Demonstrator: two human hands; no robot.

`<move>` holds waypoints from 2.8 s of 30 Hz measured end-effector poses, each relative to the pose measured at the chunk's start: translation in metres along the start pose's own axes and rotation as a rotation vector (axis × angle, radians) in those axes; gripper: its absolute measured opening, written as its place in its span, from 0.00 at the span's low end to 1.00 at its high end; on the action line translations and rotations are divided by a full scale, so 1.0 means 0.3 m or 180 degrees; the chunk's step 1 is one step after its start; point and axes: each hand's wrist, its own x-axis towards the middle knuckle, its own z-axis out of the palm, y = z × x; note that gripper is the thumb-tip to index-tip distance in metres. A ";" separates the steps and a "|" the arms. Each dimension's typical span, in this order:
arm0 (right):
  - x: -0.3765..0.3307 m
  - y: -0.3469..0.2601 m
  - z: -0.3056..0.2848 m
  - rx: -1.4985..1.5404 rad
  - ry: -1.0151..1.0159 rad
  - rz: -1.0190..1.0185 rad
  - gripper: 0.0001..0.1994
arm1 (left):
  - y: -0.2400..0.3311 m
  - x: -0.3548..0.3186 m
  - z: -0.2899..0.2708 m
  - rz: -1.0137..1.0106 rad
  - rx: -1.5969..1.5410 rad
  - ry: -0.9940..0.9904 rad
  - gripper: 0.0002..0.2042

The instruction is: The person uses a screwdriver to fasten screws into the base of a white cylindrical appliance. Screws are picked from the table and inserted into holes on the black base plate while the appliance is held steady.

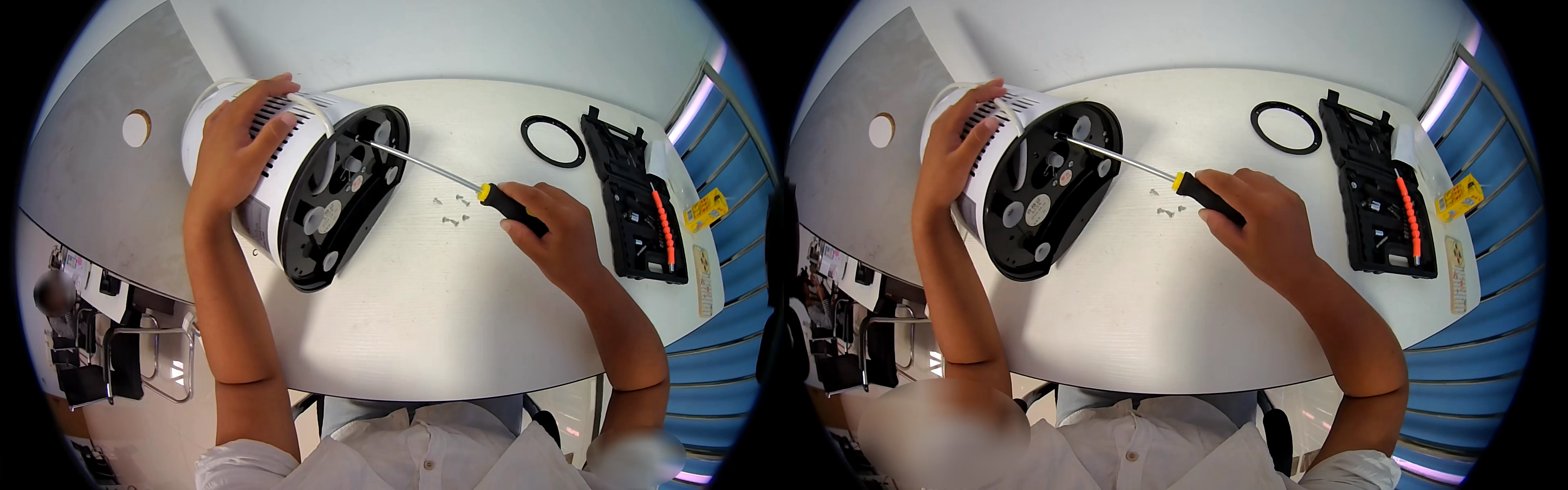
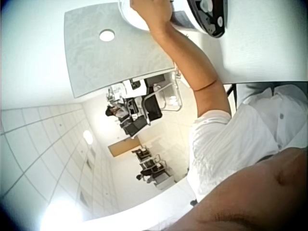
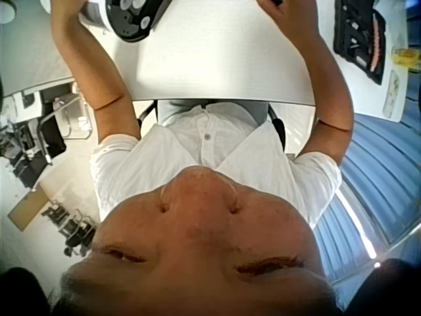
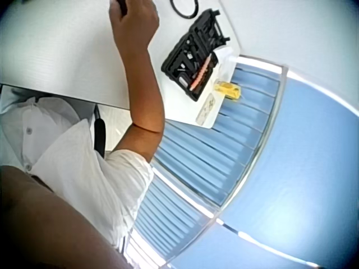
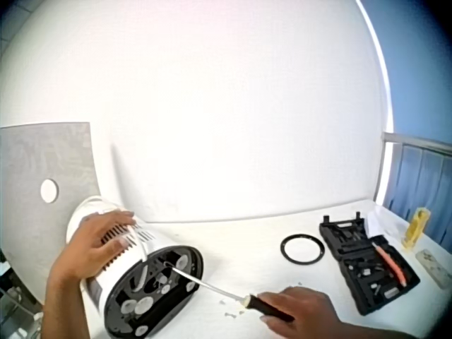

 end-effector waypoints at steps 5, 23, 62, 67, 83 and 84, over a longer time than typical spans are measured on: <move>0.043 -0.001 -0.047 0.0248 -0.0098 -0.0139 0.17 | 0.006 -0.002 -0.008 0.0082 0.0196 0.0039 0.17; 0.149 0.089 -0.122 0.3209 -0.1927 0.1790 0.20 | 0.038 -0.020 -0.014 -0.0062 0.0708 -0.0078 0.21; 0.080 -0.069 -0.133 -0.0301 -0.0568 0.0468 0.15 | 0.006 -0.015 -0.010 0.0151 0.0725 -0.0051 0.20; 0.083 -0.043 -0.118 -0.1147 0.0236 -0.0534 0.15 | 0.016 -0.014 -0.005 0.0113 0.0730 -0.0031 0.20; 0.077 -0.068 -0.109 -0.1095 -0.0391 0.0028 0.13 | 0.014 -0.011 -0.003 0.0142 0.0677 -0.0019 0.20; 0.076 -0.067 -0.111 -0.0988 -0.0307 -0.0003 0.13 | 0.015 -0.010 -0.003 0.0142 0.0672 -0.0017 0.20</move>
